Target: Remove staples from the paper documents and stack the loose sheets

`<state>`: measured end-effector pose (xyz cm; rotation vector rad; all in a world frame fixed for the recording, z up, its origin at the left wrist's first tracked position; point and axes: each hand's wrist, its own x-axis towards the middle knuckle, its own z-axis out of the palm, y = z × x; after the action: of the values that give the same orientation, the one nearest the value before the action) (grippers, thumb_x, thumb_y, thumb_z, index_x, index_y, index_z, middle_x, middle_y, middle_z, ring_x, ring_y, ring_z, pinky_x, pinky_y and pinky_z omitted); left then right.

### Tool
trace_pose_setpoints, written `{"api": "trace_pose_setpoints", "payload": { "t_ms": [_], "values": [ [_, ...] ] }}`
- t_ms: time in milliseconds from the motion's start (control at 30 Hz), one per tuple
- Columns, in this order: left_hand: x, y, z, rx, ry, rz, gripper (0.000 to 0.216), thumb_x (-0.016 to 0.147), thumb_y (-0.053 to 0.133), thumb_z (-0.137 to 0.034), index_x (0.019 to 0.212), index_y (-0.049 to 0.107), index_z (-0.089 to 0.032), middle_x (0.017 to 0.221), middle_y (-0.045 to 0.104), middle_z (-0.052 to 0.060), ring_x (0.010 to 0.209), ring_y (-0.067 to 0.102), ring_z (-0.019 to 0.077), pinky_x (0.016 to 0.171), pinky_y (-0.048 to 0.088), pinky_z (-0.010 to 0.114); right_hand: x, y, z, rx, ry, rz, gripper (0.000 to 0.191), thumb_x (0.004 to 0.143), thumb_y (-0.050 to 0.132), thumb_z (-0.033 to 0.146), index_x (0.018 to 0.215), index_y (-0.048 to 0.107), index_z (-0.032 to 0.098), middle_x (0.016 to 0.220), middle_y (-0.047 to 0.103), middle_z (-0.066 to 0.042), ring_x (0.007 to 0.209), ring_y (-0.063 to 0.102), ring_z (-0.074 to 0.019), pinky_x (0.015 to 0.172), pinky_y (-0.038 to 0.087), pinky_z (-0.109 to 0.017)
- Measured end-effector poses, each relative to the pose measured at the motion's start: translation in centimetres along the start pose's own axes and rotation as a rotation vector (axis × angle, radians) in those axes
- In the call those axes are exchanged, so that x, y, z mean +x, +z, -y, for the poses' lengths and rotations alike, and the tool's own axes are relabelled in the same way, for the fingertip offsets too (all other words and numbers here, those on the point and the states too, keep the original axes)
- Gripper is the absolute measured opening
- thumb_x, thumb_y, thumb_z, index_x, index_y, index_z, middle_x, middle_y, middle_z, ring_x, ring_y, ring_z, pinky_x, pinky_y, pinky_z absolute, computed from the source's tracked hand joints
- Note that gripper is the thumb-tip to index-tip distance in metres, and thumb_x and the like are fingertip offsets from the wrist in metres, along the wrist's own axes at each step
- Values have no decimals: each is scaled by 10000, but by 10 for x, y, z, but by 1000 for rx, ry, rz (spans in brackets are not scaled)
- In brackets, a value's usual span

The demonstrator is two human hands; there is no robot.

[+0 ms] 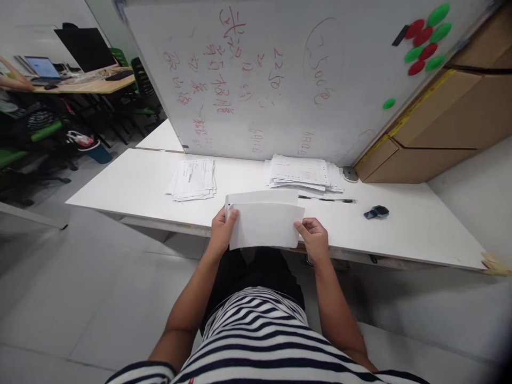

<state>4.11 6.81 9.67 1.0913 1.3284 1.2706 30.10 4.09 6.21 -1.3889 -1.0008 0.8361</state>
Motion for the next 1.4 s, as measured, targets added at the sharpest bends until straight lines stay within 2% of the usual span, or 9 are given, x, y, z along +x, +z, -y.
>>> {"api": "trace_pose_setpoints", "payload": {
  "t_ms": [233, 400, 533, 733, 900, 1067, 1200, 1300, 1400],
  "values": [
    [4, 5, 25, -81, -107, 18, 439, 743, 656, -556, 1023, 641, -218, 1002, 695, 59, 881, 645, 209, 728, 507, 303, 1, -1, -3, -42, 56, -55, 345, 656, 757, 497, 747, 655, 180, 690, 641, -4, 655, 563, -149, 646, 464, -289],
    [-1, 11, 42, -192, -120, 146, 501, 749, 660, -531, 1148, 608, -232, 1123, 680, 70, 994, 637, 223, 873, 490, 347, 4, 0, -7, 20, 99, -71, 344, 695, 723, 502, 795, 637, 184, 710, 625, 8, 630, 538, -132, 614, 439, -270],
    [0, 11, 51, -187, -167, 211, 479, 749, 665, -511, 1116, 633, -205, 1069, 697, 80, 952, 646, 230, 850, 494, 352, 10, 3, -14, 145, 132, -168, 372, 661, 741, 504, 805, 606, 190, 712, 620, 12, 644, 557, -136, 632, 463, -273],
    [5, 18, 54, -116, -177, 124, 486, 708, 696, -530, 1023, 657, -162, 953, 704, 74, 834, 639, 212, 724, 494, 318, 7, 1, -13, 132, 250, 25, 390, 627, 776, 501, 815, 639, 188, 716, 630, 3, 626, 564, -151, 578, 469, -276],
    [5, 24, 52, -36, -126, 66, 479, 705, 711, -509, 1001, 601, -150, 983, 672, 89, 860, 624, 204, 738, 485, 310, 3, -8, -13, -58, 193, -10, 402, 654, 736, 557, 638, 585, 186, 563, 509, 43, 522, 434, -108, 485, 353, -236],
    [3, 29, 50, 85, 33, -75, 581, 725, 729, -422, 1171, 428, -204, 1117, 610, 100, 1017, 601, 206, 857, 464, 328, 5, -19, -17, -187, 103, 35, 547, 733, 647, 598, 517, 324, 212, 498, 248, 75, 497, 250, -78, 463, 214, -229],
    [1, 34, 49, 42, 100, -32, 700, 771, 697, -408, 1323, 308, -223, 1175, 597, 115, 1080, 587, 204, 903, 447, 330, 7, -26, -18, -186, 98, 70, 543, 772, 599, 608, 534, 312, 214, 516, 236, 70, 513, 242, -82, 478, 209, -233],
    [1, 36, 51, -15, 83, 27, 595, 818, 628, -464, 1306, 404, -207, 1104, 637, 90, 1011, 607, 193, 874, 451, 306, 8, -29, -20, -158, 102, 86, 516, 770, 602, 608, 538, 381, 204, 519, 298, 64, 523, 288, -88, 493, 243, -232],
    [3, 35, 54, -62, 5, 55, 455, 812, 599, -535, 1091, 605, -174, 978, 672, 55, 911, 610, 183, 791, 459, 268, 8, -29, -24, -112, 115, 43, 477, 748, 614, 624, 579, 519, 188, 552, 441, 44, 564, 400, -111, 531, 323, -236]
  ]
}}
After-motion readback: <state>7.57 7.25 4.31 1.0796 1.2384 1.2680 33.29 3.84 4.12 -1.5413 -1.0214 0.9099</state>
